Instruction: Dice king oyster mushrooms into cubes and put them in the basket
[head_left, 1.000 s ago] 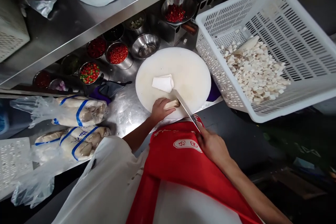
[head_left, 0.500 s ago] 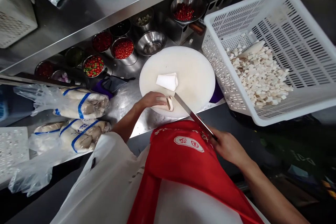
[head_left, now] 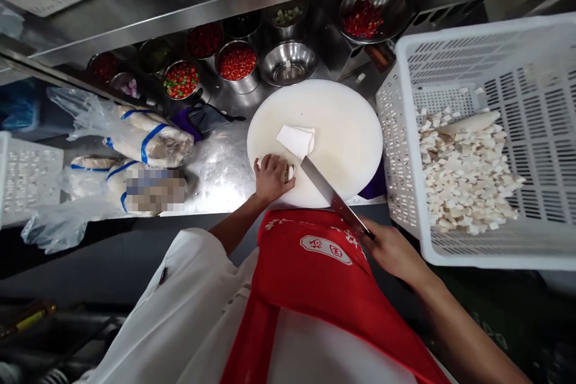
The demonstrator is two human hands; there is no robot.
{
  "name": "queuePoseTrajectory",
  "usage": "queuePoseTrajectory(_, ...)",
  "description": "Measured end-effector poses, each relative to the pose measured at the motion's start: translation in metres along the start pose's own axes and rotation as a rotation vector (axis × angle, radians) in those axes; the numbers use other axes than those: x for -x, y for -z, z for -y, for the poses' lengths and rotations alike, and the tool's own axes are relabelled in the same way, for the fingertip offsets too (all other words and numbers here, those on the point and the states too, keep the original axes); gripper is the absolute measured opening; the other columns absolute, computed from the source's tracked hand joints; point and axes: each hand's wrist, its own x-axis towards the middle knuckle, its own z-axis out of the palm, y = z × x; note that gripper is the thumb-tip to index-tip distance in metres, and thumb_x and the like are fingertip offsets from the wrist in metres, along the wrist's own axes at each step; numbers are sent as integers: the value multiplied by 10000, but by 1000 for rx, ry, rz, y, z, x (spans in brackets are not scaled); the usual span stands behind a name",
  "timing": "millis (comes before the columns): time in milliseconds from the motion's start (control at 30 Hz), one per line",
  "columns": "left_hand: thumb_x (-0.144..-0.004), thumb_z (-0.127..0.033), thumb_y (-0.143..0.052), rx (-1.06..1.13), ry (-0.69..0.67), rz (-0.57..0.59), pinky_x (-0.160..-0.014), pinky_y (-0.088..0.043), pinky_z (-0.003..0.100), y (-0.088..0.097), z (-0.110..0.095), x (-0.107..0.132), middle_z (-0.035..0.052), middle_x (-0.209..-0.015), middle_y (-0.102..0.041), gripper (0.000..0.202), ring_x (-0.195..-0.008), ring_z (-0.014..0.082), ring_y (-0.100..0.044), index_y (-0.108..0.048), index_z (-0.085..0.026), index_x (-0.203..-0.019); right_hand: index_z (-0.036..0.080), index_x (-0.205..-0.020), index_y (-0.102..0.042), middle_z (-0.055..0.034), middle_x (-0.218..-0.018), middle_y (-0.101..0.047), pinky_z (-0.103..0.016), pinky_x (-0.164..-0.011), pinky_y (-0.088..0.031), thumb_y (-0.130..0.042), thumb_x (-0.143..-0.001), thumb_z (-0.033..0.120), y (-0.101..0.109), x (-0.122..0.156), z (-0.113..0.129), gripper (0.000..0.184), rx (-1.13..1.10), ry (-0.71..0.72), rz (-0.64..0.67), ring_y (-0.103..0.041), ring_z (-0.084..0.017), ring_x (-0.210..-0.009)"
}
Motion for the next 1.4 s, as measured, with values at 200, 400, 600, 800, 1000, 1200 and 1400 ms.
queuePoseTrajectory(200, -775, -347, -660, 6, -6, 23, -1165, -155, 620, -3, -3, -1, 76, -1233, -649, 391, -1261, 343, -506, -645, -263, -1157, 255, -1357, -553, -32, -1144, -736, -309, -780, -530, -410, -934, 214, 24, -21, -9, 448, 97, 112, 40, -701, -244, -1017)
queuePoseTrajectory(400, -856, -436, -575, -27, -20, -51, -1197, -121, 599, -6, -1, 15, 89, -1329, -599, 390, -1310, 303, -486, -623, -234, -1186, 217, -1255, -596, -49, -1017, -757, -287, -753, -486, -388, -955, 246, 40, -55, 2, 367, 230, 164, 58, -708, -233, -937)
queuePoseTrajectory(600, -916, -426, -537, 20, 165, -203, -1011, -405, 466, -8, 2, 33, 128, -1204, -623, 328, -1200, 274, -526, -640, -202, -1133, 201, -1195, -587, -63, -1015, -747, -283, -718, -435, -388, -956, 229, 56, -84, 16, 313, 351, 248, 94, -691, -232, -911)
queuePoseTrajectory(800, -915, -392, -555, 95, 57, -127, -962, -418, 444, -4, 12, 26, 92, -1062, -658, 231, -1095, 249, -553, -678, -231, -1026, 149, -1121, -579, -105, -930, -733, -309, -668, -414, -342, -982, 225, 60, -98, 52, 284, 530, 309, 141, -702, -249, -824)
queuePoseTrajectory(1000, -924, -371, -543, 168, 54, -139, -926, -430, 432, -12, 18, 24, 78, -922, -656, 202, -1015, 231, -563, -676, -221, -896, 132, -1121, -570, -110, -875, -698, -315, -597, -420, -360, -957, 141, 56, -110, 76, 267, 712, 384, 191, -699, -248, -728)
queuePoseTrajectory(1200, -913, -368, -566, 181, 19, -223, -860, -433, 389, -20, 21, 25, 57, -836, -650, 205, -913, 206, -574, -677, -205, -854, 122, -1098, -559, -118, -881, -699, -323, -595, -449, -384, -915, 64, 63, -107, 81, 260, 784, 312, 318, -715, -268, -751)
queuePoseTrajectory(1400, -906, -314, -601, 220, -59, -336, -855, -443, 368, -19, 20, 21, 42, -869, -671, 122, -957, 193, -585, -675, -218, -919, 124, -1045, -571, -123, -883, -714, -305, -610, -450, -408, -885, 35, 62, -120, 85, 245, 772, 223, 431, -723, -262, -787)
